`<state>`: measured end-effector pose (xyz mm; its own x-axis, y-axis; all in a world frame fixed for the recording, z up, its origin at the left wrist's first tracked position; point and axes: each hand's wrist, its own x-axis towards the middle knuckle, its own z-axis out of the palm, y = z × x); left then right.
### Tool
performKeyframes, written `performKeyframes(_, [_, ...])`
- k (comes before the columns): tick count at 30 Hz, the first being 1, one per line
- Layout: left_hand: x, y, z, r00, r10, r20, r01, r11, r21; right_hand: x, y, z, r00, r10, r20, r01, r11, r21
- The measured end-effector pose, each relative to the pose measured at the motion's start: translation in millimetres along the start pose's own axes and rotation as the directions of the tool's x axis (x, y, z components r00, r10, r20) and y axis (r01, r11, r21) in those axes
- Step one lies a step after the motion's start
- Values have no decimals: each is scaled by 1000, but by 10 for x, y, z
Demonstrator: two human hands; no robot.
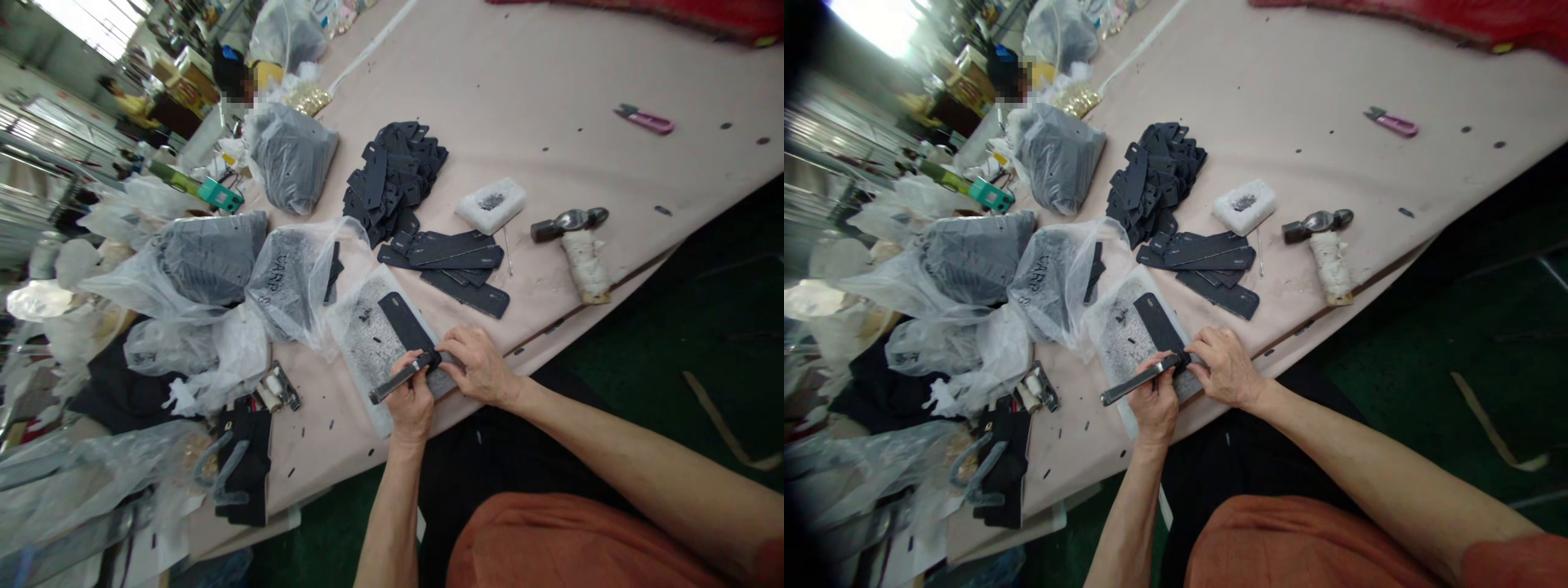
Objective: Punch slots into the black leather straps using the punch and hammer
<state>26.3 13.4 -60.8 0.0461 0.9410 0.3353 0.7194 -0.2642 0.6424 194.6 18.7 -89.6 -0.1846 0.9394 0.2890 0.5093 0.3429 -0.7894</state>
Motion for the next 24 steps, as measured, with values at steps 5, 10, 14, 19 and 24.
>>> performKeyframes(5, [41,63,16,1000,20,-8,-19,998,52,-8,2,11,1000,13,3,-13,1000,13])
performKeyframes(10, [51,76,34,997,74,-12,-73,993,95,12,-41,-189,1000,-5,-22,7,996,89])
performKeyframes(14, [49,62,41,996,89,15,-90,986,138,90,180,-756,956,67,-285,-99,990,-102])
performKeyframes(19, [43,63,53,994,111,4,-110,981,161,110,770,-1495,863,223,-454,-446,757,-477])
performKeyframes(24, [44,77,56,997,79,19,-81,984,157,98,1111,-1697,809,436,-394,-584,673,-455])
